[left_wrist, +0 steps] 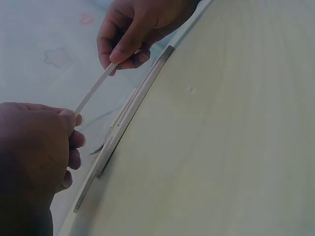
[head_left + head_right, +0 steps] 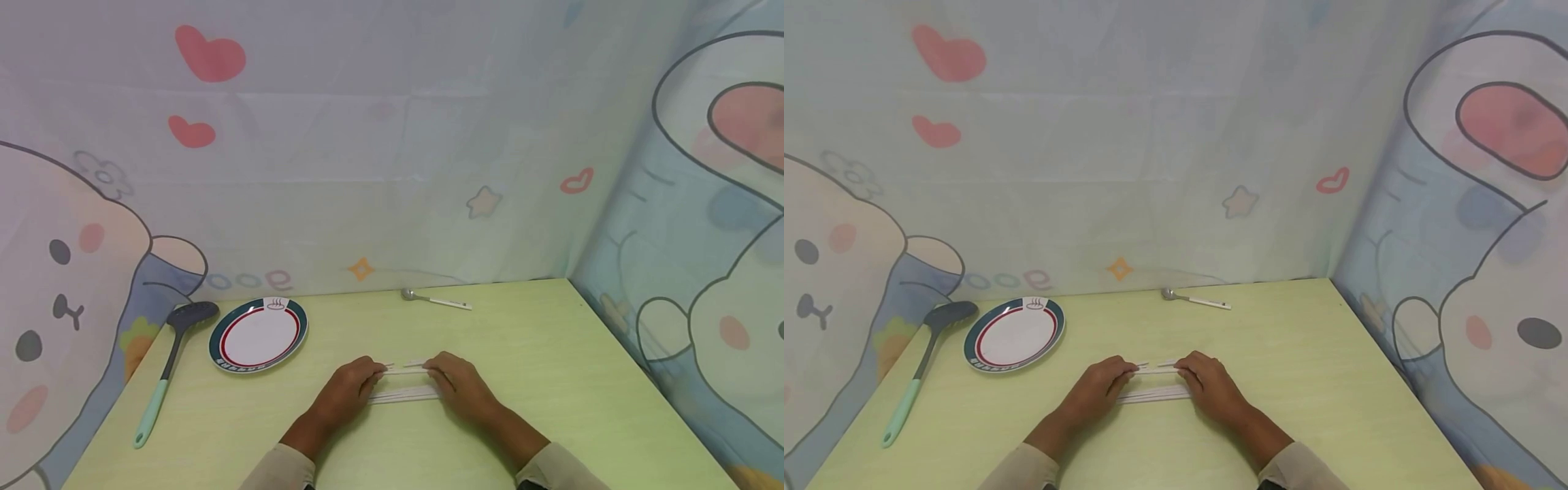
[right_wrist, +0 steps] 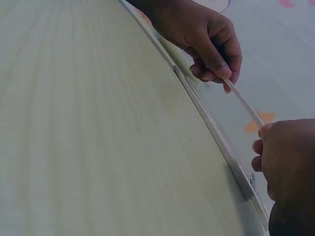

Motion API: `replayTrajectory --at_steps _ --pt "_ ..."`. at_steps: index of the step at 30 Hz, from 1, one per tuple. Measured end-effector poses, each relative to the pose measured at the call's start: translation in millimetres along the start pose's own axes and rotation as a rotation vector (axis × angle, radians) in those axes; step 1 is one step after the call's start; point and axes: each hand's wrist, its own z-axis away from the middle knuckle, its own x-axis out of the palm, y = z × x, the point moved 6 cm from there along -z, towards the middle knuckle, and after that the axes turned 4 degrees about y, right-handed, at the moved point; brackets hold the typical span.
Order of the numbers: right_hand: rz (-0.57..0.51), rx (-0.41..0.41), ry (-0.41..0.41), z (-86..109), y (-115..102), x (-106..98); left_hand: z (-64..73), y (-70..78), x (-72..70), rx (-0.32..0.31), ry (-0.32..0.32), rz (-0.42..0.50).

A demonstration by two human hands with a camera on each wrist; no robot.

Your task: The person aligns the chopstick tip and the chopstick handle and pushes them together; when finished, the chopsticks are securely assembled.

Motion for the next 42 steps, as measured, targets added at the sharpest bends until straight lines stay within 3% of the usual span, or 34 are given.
replayTrajectory --at_steps 4,8,12,21,28,32,37,42 --pt "-0.063 0.031 -0.016 0.1 -2 1 -1.1 4.3 0.4 -0.019 -0.037 -0.006" --pt "-0.116 0.015 -0.002 0.0 -6 2 -1.8 8.1 0.0 -0.021 -0.030 -0.002" --pt "-0.138 -0.018 0.048 1.0 -10 3 -1.6 11.4 0.1 -0.004 0.004 -0.001" --pt "-0.165 0.011 0.111 0.4 -20 4 -1.8 19.8 0.2 0.062 0.117 -0.043" --pt "-0.177 0.078 0.124 0.9 -24 5 -0.6 25.2 0.3 0.038 0.163 -0.027" --pt "-0.170 0.108 0.071 3.7 -20 5 1.3 25.1 2.7 0.019 0.152 0.009" --pt "-0.156 0.083 0.019 1.4 -9 1 2.5 15.4 5.6 -0.019 0.098 0.022" --pt "-0.127 0.067 0.059 -0.9 5 -8 3.1 0.0 3.5 -0.084 0.053 -0.013"
